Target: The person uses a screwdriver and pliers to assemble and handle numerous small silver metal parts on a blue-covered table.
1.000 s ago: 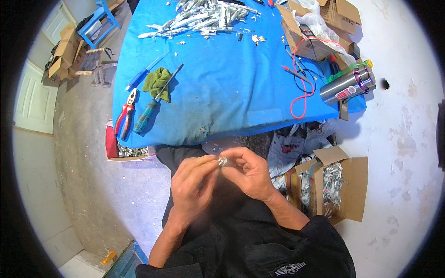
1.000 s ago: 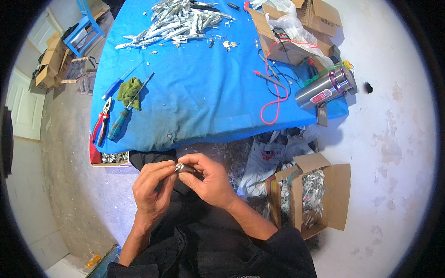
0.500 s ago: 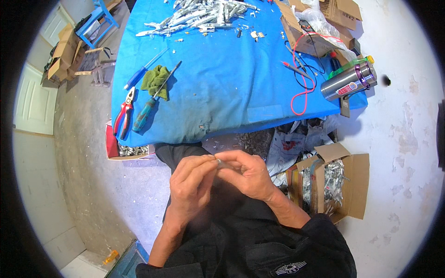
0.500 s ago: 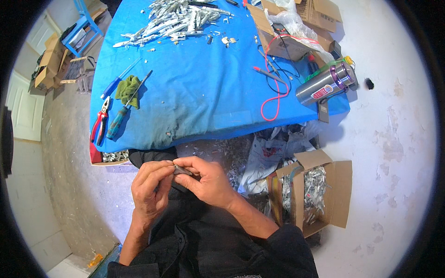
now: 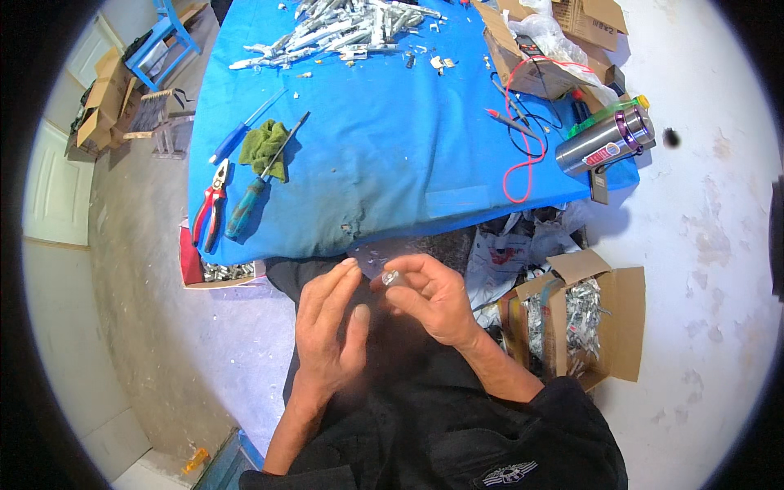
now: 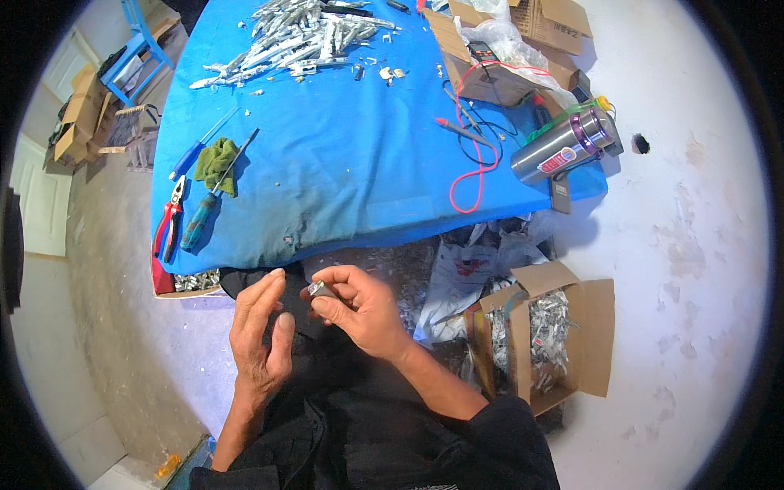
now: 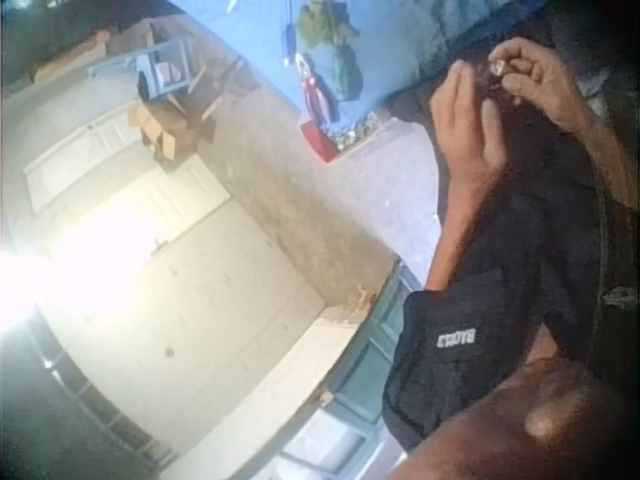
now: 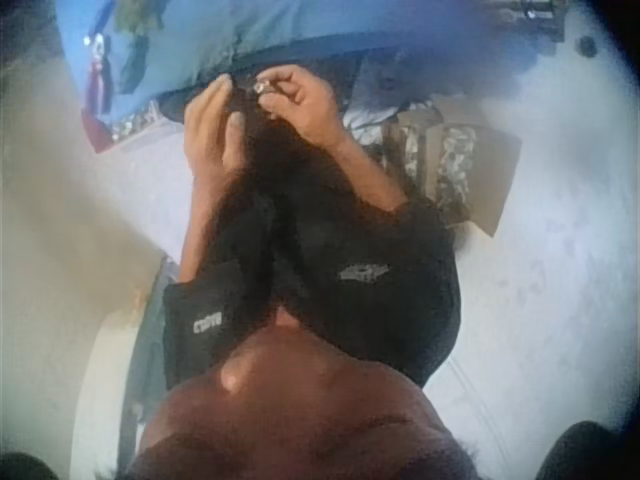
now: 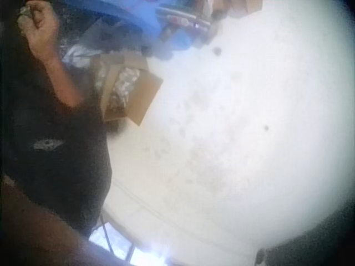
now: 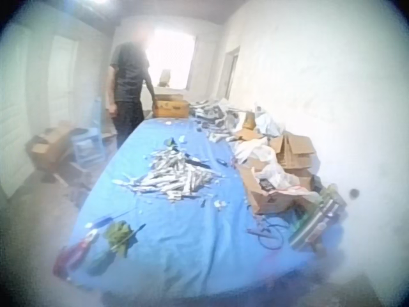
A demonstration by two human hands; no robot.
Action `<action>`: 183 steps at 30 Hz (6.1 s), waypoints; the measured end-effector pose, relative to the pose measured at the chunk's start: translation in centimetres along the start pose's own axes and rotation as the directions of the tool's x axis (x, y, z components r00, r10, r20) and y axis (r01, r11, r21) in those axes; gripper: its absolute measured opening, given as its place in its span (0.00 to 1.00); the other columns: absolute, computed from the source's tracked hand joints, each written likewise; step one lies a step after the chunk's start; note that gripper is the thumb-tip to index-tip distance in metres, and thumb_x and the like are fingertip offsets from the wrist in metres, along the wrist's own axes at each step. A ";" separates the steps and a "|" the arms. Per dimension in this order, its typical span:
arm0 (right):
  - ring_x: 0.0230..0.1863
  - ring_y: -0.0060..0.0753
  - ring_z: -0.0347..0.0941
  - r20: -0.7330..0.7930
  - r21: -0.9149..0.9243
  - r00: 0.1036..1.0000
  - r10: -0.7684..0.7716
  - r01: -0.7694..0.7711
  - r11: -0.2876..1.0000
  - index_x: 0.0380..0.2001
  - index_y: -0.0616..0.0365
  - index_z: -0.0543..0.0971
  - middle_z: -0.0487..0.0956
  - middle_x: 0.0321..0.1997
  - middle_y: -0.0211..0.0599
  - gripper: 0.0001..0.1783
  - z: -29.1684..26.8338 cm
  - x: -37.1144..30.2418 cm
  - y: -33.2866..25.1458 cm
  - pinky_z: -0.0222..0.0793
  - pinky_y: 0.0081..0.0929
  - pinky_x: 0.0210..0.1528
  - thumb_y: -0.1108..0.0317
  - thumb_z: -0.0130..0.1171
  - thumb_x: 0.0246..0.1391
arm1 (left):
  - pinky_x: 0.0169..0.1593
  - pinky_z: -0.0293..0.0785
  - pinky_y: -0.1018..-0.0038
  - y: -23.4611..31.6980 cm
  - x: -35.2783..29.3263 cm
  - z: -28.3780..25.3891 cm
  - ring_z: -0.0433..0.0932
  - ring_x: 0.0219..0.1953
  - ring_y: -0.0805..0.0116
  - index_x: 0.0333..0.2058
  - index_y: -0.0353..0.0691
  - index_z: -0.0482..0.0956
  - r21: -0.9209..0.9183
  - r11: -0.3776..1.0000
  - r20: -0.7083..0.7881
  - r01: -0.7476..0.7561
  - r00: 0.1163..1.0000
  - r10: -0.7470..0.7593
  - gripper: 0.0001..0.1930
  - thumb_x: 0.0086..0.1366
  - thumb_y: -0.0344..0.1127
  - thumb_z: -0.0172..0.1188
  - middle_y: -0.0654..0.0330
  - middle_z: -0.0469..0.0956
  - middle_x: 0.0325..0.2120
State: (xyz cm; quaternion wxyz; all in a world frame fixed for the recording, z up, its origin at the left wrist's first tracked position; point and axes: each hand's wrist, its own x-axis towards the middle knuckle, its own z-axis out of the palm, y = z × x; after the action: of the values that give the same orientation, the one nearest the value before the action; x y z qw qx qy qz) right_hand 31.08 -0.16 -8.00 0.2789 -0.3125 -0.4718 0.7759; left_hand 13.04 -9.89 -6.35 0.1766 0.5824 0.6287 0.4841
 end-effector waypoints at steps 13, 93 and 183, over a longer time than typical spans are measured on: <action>0.45 0.15 0.77 -0.025 -0.026 0.987 -0.156 0.155 0.988 0.57 0.62 0.74 0.82 0.43 0.29 0.16 -0.9 0.2 2.9 0.73 0.20 0.46 0.74 0.63 0.70 | 0.64 0.74 0.61 -0.1 0.5 2.6 0.78 0.62 0.49 0.58 0.30 0.81 -0.005 1.000 0.149 0.004 0.989 -0.003 0.20 0.67 0.22 0.61 0.44 0.79 0.62; 0.44 0.49 0.82 0.189 -0.934 0.770 -0.610 0.333 0.131 0.52 0.68 0.81 0.82 0.48 0.52 0.16 2.4 16.5 4.8 0.80 0.39 0.46 0.79 0.61 0.61 | 0.45 0.83 0.58 -32.3 -18.2 -13.5 0.87 0.38 0.48 0.41 0.39 0.84 0.055 0.450 -0.314 0.891 0.443 -0.840 0.15 0.58 0.40 0.71 0.48 0.87 0.34; 0.40 0.46 0.87 -0.246 -0.889 0.733 -0.634 0.090 0.448 0.51 0.56 0.83 0.87 0.42 0.44 0.15 -10.3 24.9 -7.6 0.81 0.42 0.42 0.67 0.67 0.61 | 0.56 0.75 0.55 -15.4 9.8 -4.3 0.79 0.54 0.47 0.42 0.38 0.85 0.702 0.712 -0.218 0.022 0.958 0.186 0.08 0.63 0.25 0.67 0.53 0.82 0.51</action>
State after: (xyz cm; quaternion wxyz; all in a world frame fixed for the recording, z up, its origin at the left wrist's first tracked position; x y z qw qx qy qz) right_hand 23.70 26.77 -10.35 0.3861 -0.4985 -0.7364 0.2453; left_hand -1.55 -0.51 -13.50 -0.1661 0.5608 0.7560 0.2940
